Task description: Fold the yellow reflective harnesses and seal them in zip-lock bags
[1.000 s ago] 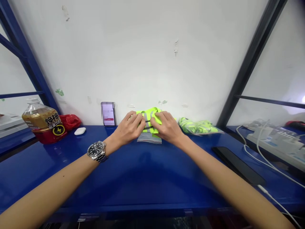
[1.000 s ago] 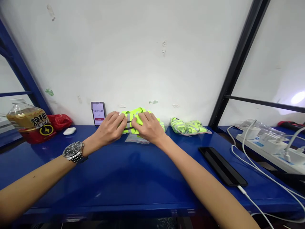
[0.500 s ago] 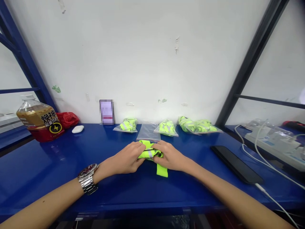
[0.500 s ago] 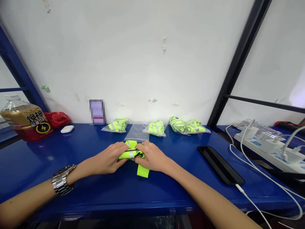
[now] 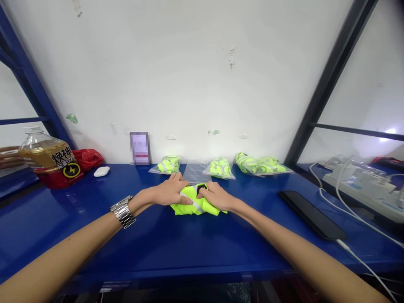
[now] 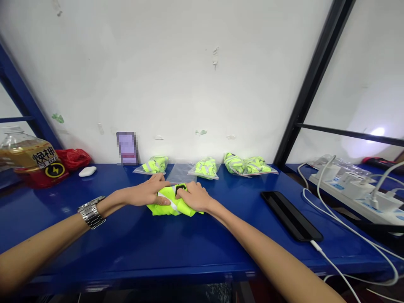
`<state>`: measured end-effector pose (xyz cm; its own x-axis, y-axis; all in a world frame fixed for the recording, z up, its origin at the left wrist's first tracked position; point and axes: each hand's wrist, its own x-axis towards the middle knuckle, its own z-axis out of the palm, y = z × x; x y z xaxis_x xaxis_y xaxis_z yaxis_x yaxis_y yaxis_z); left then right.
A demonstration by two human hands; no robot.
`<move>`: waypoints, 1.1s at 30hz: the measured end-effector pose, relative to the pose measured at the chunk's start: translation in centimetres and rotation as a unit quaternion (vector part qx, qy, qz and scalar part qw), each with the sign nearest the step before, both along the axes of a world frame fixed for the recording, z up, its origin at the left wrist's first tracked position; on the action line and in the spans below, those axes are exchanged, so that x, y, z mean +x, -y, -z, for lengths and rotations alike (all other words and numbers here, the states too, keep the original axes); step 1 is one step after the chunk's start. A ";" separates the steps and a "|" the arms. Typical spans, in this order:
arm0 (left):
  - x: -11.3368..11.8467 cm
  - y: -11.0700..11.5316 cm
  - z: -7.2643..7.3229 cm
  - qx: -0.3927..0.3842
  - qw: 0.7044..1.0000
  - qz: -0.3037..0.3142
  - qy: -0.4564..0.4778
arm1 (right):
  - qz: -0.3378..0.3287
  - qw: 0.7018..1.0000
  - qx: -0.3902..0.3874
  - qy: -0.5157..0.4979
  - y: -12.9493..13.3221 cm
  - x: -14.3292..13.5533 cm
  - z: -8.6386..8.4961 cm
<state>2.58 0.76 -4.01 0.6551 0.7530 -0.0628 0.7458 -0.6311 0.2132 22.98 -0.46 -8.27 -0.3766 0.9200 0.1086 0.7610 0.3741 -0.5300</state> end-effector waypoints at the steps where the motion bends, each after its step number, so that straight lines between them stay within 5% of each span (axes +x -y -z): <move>1: 0.0 -0.2 -0.1 -0.001 1.000 -0.004 -0.004 | 0.017 1.000 0.005 0.021 0.1 0.0 0.0; 4: -0.1 -0.4 -0.2 0.029 0.999 0.012 -0.012 | 0.037 0.998 -0.009 0.059 0.1 0.1 -0.3; 10: 0.6 1.9 1.0 0.255 0.960 0.109 -0.035 | -0.001 0.993 -0.041 0.111 -0.5 0.4 -1.3; 15: 1.6 3.1 2.7 0.302 0.948 0.088 -0.040 | 0.000 0.990 -0.037 0.137 -0.9 0.4 -1.3; 21: 2.4 0.9 3.4 0.232 0.965 0.101 -0.064 | -0.036 0.989 -0.010 0.140 -1.0 0.9 -1.5; 29: 3.2 -0.2 2.7 0.158 0.981 0.098 -0.058 | -0.108 0.993 -0.046 -0.026 -0.1 3.1 -3.9; 33: 3.5 -0.5 1.7 0.080 0.990 0.071 -0.091 | -0.074 0.995 0.053 0.048 2.9 2.8 -4.8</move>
<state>6.05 1.28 -5.70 0.7436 0.6642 -0.0762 0.6644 -0.7469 -0.0273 25.78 -3.33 -3.51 -0.5197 0.8393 0.1595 0.7390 0.5353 -0.4091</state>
